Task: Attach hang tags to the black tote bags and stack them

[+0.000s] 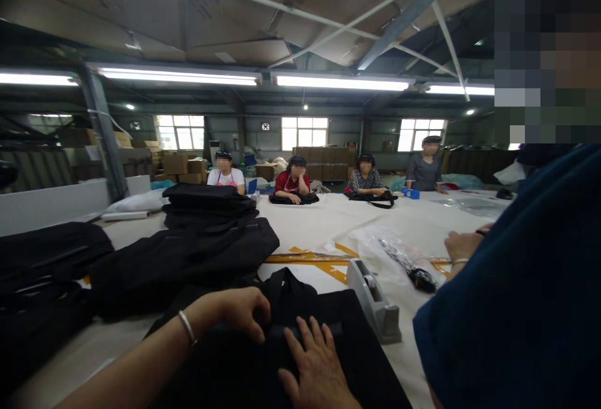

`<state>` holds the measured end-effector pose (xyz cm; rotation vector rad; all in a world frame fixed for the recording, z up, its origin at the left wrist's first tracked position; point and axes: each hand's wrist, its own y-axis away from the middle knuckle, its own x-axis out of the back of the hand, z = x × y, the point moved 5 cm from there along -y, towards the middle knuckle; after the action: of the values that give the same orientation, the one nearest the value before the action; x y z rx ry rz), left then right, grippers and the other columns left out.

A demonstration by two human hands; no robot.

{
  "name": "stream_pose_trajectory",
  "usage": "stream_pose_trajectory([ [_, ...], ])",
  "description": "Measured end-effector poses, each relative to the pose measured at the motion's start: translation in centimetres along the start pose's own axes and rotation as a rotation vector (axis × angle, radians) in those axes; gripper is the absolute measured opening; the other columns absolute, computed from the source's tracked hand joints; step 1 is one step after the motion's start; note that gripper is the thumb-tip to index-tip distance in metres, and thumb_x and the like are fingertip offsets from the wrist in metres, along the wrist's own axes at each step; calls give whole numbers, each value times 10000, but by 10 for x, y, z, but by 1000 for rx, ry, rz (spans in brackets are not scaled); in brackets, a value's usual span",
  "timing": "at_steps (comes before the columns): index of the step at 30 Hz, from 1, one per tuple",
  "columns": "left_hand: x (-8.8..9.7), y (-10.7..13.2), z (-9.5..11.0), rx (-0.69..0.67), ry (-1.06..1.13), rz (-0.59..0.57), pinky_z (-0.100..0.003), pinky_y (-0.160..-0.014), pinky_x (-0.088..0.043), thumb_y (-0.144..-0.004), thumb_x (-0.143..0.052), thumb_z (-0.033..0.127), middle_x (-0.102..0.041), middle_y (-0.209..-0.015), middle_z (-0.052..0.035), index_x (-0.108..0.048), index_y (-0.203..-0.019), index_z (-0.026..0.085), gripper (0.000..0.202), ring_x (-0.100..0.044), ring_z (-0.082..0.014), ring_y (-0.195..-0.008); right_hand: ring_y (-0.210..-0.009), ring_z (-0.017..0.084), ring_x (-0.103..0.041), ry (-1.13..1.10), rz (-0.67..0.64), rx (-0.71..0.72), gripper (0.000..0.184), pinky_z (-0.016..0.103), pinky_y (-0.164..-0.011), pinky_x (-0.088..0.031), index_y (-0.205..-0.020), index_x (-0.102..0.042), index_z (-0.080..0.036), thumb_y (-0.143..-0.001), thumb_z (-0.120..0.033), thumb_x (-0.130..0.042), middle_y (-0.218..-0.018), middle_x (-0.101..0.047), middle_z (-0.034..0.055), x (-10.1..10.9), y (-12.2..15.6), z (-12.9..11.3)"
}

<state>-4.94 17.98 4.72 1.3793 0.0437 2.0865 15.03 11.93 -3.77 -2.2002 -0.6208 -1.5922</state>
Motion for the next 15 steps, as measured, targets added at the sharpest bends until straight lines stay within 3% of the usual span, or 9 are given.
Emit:
stream_pose_trajectory([
  [4, 11, -18, -4, 39, -65, 219, -321, -872, -512, -738, -728, 586, -744, -1027, -49, -776, -873, 247, 369, -668, -260, -959, -1510, 389, -184, -12, 15, 15, 694, 650, -1201, -157, -1536, -326, -400, -920, -704, -427, -1641, -240, 82, -5, -2, 5],
  [6, 27, -25, -12, 106, -94, 358, -384, -1009, -462, -826, -658, 536, -704, -1197, -88, -760, -988, 243, 350, -603, -314, -1157, -1507, 388, -197, -27, 27, 22, 699, 644, -1202, -163, -1531, -326, -413, -913, -728, -415, -1637, -251, 84, -7, -4, 9],
  [8, 48, -27, -25, 221, -129, 531, -541, -1126, -337, -880, -616, 410, -570, -1418, -144, -673, -1223, 237, 389, -416, -394, -1376, -1506, 385, -203, -40, 36, 29, 705, 641, -1201, -166, -1530, -317, -430, -907, -748, -404, -1636, -254, 83, -9, -6, 11],
  [10, 67, -23, -41, 370, -155, 703, -713, -1122, -204, -890, -578, 273, -350, -1576, -224, -494, -1427, 183, 551, -173, -469, -1485, -1507, 383, -199, -48, 46, 31, 705, 637, -1204, -162, -1530, -307, -441, -905, -750, -406, -1637, -249, 76, -11, -7, 13],
  [11, 73, -20, -48, 432, -163, 768, -750, -1105, -178, -880, -573, 225, -245, -1613, -258, -422, -1472, 143, 616, -84, -490, -1499, -1508, 382, -197, -52, 49, 31, 701, 634, -1207, -159, -1530, -306, -443, -907, -745, -411, -1638, -247, 71, -11, -8, 14],
  [13, 76, -16, -57, 475, -176, 831, -687, -1139, -201, -860, -578, 174, -161, -1637, -259, -421, -1461, 111, 625, -56, -460, -1513, -1509, 381, -194, -58, 52, 32, 685, 627, -1211, -159, -1529, -308, -445, -915, -725, -425, -1638, -244, 62, -12, -9, 14],
  [15, 69, -19, -59, 414, -179, 801, -500, -1168, -290, -863, -585, 174, -327, -1597, -183, -551, -1356, 179, 494, -251, -356, -1489, -1505, 391, -200, -51, 44, 34, 679, 629, -1209, -167, -1530, -316, -434, -918, -694, -459, -1635, -244, 65, -12, -9, 14],
])
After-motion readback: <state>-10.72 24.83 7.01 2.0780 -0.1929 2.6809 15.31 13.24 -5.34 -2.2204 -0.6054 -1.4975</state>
